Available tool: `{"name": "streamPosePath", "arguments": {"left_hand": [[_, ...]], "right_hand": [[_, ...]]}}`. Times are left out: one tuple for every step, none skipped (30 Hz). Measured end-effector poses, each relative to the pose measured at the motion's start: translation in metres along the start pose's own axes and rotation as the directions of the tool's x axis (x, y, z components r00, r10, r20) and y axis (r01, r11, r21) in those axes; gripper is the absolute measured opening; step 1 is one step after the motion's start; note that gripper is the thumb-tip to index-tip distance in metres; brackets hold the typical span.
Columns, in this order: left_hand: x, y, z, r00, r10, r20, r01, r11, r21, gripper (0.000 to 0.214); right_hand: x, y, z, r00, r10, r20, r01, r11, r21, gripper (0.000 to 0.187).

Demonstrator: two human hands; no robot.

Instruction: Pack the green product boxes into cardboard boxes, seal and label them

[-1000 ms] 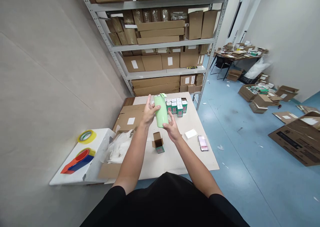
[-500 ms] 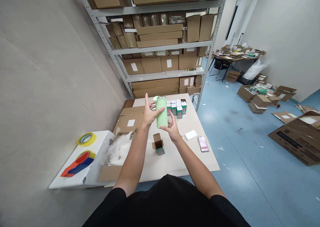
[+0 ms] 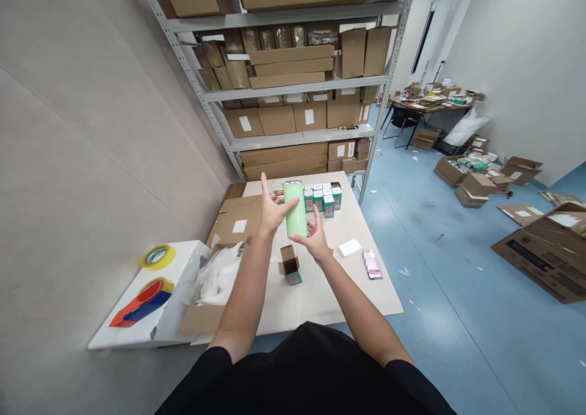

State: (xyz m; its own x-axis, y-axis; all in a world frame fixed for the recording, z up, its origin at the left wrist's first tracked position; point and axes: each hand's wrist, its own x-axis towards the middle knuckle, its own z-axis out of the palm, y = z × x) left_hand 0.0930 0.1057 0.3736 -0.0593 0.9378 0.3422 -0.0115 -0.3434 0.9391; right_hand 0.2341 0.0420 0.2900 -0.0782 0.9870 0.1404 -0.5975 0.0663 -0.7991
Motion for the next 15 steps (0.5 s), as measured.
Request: {"name": "streamPosePath", "arguments": {"left_hand": [[0.0, 0.0, -0.001, 1.0, -0.011, 0.004, 0.012, 0.999, -0.033, 0.146], [0.0, 0.0, -0.002, 1.0, -0.02, 0.019, 0.022, 0.997, -0.072, 0.146], [0.0, 0.0, -0.002, 0.999, -0.026, 0.042, 0.03, 0.994, -0.109, 0.145], [0.0, 0.0, -0.003, 0.997, -0.028, 0.066, 0.036, 0.99, -0.135, 0.145], [0.0, 0.0, -0.004, 0.996, -0.027, 0.084, 0.04, 0.989, -0.145, 0.145], [0.001, -0.001, -0.004, 0.995, -0.027, 0.093, 0.04, 0.989, -0.141, 0.145], [0.002, -0.001, -0.005, 0.995, -0.03, 0.092, 0.041, 0.991, -0.127, 0.147], [0.003, -0.002, -0.006, 0.996, -0.035, 0.082, 0.044, 0.993, -0.112, 0.148], [0.004, -0.003, -0.007, 0.997, -0.042, 0.069, 0.049, 0.993, -0.103, 0.15], [0.005, -0.004, -0.008, 0.997, -0.049, 0.058, 0.055, 0.993, -0.105, 0.151], [0.007, -0.005, -0.009, 0.997, -0.054, 0.057, 0.061, 0.991, -0.117, 0.151], [0.008, -0.006, -0.01, 0.996, -0.057, 0.065, 0.065, 0.989, -0.135, 0.151], [0.008, -0.006, -0.011, 0.995, -0.056, 0.079, 0.068, 0.986, -0.151, 0.15], [0.009, -0.007, -0.012, 0.994, -0.052, 0.094, 0.067, 0.985, -0.161, 0.148], [0.009, -0.008, -0.012, 0.993, -0.048, 0.106, 0.065, 0.985, -0.159, 0.147]], "right_hand": [[0.0, 0.0, 0.0, 1.0, 0.007, 0.011, -0.007, 1.0, 0.006, 0.131], [0.0, 0.0, 0.001, 1.0, 0.014, 0.022, -0.015, 1.0, 0.01, 0.128], [0.001, -0.001, 0.001, 0.999, 0.018, 0.029, -0.019, 1.0, 0.011, 0.126], [0.001, -0.002, 0.001, 0.999, 0.015, 0.029, -0.015, 1.0, 0.002, 0.125], [0.001, -0.002, 0.002, 1.0, 0.003, 0.02, -0.003, 1.0, -0.016, 0.125], [0.002, -0.003, 0.002, 1.0, -0.016, 0.004, 0.016, 0.999, -0.041, 0.128], [0.002, -0.003, 0.002, 0.999, -0.039, -0.016, 0.038, 0.997, -0.066, 0.131], [0.003, -0.003, 0.002, 0.998, -0.061, -0.033, 0.058, 0.995, -0.086, 0.134], [0.003, -0.003, 0.002, 0.996, -0.076, -0.04, 0.071, 0.992, -0.1, 0.135], [0.004, -0.003, 0.002, 0.996, -0.079, -0.033, 0.075, 0.991, -0.107, 0.135], [0.005, -0.003, 0.002, 0.997, -0.072, -0.013, 0.07, 0.992, -0.109, 0.134], [0.006, -0.003, 0.002, 0.998, -0.056, 0.014, 0.057, 0.992, -0.112, 0.132], [0.006, -0.003, 0.002, 0.999, -0.038, 0.039, 0.043, 0.992, -0.123, 0.13], [0.007, -0.003, 0.002, 0.998, -0.026, 0.054, 0.033, 0.989, -0.143, 0.129], [0.008, -0.003, 0.002, 0.998, -0.025, 0.054, 0.034, 0.984, -0.173, 0.13]]}}
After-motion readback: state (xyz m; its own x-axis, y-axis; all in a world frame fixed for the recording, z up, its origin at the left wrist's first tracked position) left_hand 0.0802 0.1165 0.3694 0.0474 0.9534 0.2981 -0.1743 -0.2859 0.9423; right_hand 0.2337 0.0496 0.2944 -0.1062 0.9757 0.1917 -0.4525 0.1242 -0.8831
